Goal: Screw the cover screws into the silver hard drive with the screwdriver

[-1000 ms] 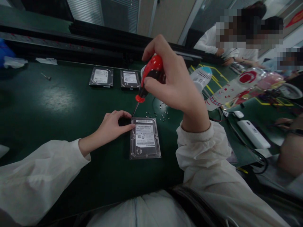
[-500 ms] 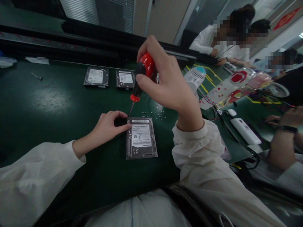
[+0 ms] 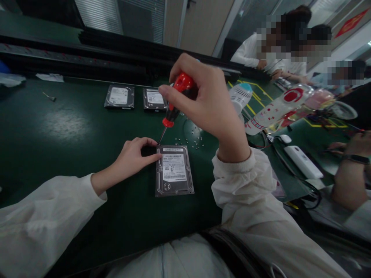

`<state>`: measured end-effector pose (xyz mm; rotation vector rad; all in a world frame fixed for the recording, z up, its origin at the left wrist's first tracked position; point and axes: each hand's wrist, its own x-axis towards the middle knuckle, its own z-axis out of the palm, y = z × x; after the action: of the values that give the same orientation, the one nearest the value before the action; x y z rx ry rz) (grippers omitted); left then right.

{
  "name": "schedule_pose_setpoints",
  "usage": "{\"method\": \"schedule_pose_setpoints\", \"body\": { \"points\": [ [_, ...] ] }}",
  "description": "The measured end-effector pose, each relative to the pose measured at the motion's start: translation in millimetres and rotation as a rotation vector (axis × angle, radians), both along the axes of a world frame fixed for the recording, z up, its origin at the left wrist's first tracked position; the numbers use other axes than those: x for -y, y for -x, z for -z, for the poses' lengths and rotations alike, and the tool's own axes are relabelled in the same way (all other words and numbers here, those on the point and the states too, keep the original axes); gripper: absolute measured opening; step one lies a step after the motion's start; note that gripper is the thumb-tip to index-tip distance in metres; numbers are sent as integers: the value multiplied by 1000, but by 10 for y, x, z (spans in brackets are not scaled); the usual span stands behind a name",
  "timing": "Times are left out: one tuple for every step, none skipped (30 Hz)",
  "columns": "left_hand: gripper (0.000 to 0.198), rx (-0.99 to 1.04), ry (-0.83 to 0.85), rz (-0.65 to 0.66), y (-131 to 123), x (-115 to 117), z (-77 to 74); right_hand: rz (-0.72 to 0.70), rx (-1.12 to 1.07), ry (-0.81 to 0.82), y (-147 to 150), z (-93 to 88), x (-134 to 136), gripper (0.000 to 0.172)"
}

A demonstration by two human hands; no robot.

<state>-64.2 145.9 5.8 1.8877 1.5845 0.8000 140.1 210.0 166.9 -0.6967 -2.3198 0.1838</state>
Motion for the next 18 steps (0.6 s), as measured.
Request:
{"method": "schedule_pose_setpoints", "body": {
  "points": [
    [46,-2,-3,-1,-2,0,-1,-2,-8,-10,0,-1,-3,17],
    [46,-2,-6,-4,-4,1,0,-11,-7,-14,-3,-4,-2,12],
    [46,-1,-8,-5,-5,0,2,-24,-1,-13,-9,-8,1,6],
    [46,0,-9,-5,-5,0,5,-40,10,-10,-15,-13,7,4],
    [47,1,-11,-3,-5,0,8,-48,22,-6,-21,-16,12,9],
    [47,2,-14,-2,-5,0,10,-49,31,-4,-24,-18,14,11],
    [47,2,-16,-1,-4,0,11,-44,39,0,-25,-16,12,10],
    [47,1,-18,-3,-4,1,10,-33,40,1,-24,-10,5,8],
    [46,-2,-19,-4,-5,2,7,-23,30,-3,-20,-3,-6,11],
    [46,-5,-18,-6,-6,4,2,-19,16,-10,-15,6,-20,17],
    [46,-6,-15,-7,-8,5,-4,-21,-3,-22,-10,13,-34,23],
    [46,-6,-12,-8,-10,7,-10,-25,-16,-34,-7,16,-43,26],
    [47,-6,-8,-8,-12,8,-17,-27,-20,-42,-7,16,-47,26],
    [47,-4,-4,-7,-14,9,-24,-29,-13,-45,-9,12,-44,22],
    [47,-1,-1,-7,-17,10,-29,-32,4,-42,-13,5,-36,16],
    [47,2,1,-6,-18,10,-33,-32,25,-33,-18,-2,-24,10],
    [46,3,3,-6,-19,10,-35,-32,40,-25,-23,-9,-13,6],
    [46,3,5,-6,-18,9,-34,-32,44,-21,-26,-12,-6,5]
  ]
}}
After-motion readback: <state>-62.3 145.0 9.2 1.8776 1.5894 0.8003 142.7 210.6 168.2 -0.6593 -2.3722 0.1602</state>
